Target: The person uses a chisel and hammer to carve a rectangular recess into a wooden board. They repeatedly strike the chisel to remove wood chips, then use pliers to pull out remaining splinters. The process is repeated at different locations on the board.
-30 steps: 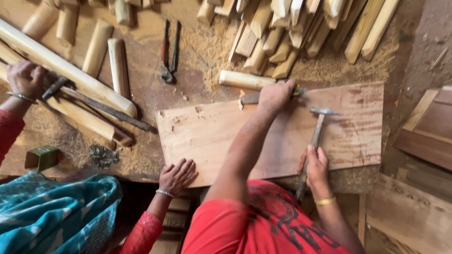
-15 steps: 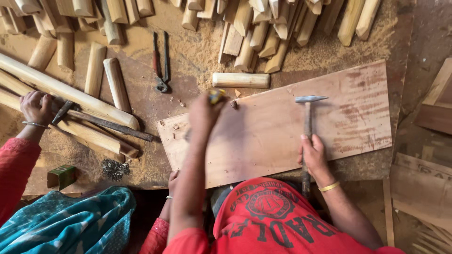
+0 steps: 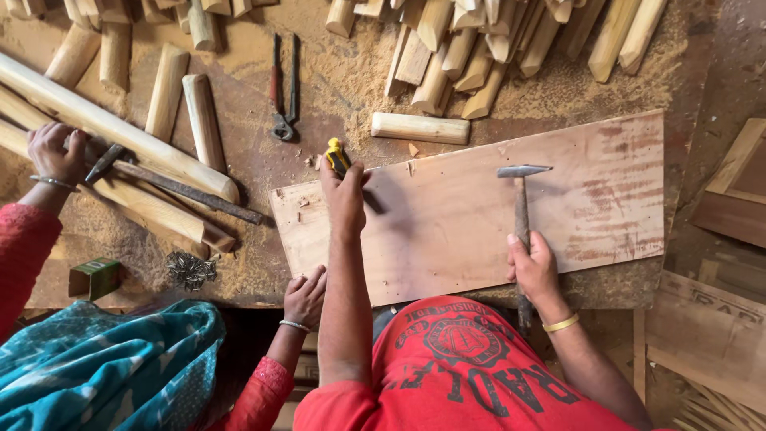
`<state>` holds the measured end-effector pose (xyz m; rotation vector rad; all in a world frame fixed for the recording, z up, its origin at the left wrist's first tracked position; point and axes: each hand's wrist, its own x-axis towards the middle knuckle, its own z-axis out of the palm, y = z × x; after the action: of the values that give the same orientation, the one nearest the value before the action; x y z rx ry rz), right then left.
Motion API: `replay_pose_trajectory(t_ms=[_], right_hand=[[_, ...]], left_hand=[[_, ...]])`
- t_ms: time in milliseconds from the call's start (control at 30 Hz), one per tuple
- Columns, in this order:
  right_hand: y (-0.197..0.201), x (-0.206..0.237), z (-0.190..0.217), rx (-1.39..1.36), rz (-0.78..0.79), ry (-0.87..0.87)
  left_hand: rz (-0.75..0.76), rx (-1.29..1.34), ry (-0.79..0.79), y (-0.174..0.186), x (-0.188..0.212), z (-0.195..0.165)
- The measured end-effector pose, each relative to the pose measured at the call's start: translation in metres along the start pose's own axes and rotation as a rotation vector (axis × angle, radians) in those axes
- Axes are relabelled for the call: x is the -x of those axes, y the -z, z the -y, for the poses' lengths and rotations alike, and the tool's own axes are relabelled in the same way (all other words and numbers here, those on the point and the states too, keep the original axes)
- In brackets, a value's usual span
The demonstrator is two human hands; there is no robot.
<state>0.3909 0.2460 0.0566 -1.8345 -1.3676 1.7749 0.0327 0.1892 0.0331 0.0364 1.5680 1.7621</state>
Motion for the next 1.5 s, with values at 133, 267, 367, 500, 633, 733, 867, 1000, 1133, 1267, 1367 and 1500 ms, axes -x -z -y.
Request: replay_pose_trajectory(t_ms=[133,267,367,500,633,733,867,1000,1133,1267,1367,1500], right_hand=[[-0.001,0.000,0.006,-0.012,0.006,0.022],[-0.003,0.000,0.013,0.016,0.036,0.070],[-0.004,0.000,0.015,0.043,0.061,0.086],[-0.009,0.002,0.018,0.071,0.084,0.062],[-0.017,0.005,0.023,0.099,0.094,0.065],[-0.024,0.009,0.031,0.117,0.106,0.057],[-0.036,0.015,0.049,0.191,0.104,0.072],[-0.049,0.020,0.079,0.291,0.111,0.155],[-0.060,0.023,0.122,0.661,0.106,0.520],[-0.070,0.026,0.173,0.800,0.167,0.833],[-0.079,0.029,0.212,0.930,0.236,1.102],[-0.095,0.037,0.257,1.175,0.309,1.269]], left_hand=[[-0.049,0.248,-0.220,-0.013,-0.003,0.001],[-0.202,0.587,-0.285,-0.026,-0.013,0.011],[-0.223,0.703,-0.305,-0.027,-0.015,0.018],[-0.239,0.759,-0.314,-0.027,-0.012,0.025],[-0.226,0.756,-0.315,-0.027,-0.012,0.027],[-0.249,0.759,-0.312,-0.027,-0.013,0.026],[-0.262,0.773,-0.315,-0.028,-0.011,0.026],[-0.241,0.706,-0.325,-0.031,-0.008,0.029],[-0.227,0.364,-0.398,-0.035,-0.003,0.031],[-0.220,0.137,-0.441,-0.035,0.004,0.031],[-0.228,0.044,-0.508,-0.035,0.007,0.027],[-0.206,0.098,-0.569,-0.034,0.008,0.018]])
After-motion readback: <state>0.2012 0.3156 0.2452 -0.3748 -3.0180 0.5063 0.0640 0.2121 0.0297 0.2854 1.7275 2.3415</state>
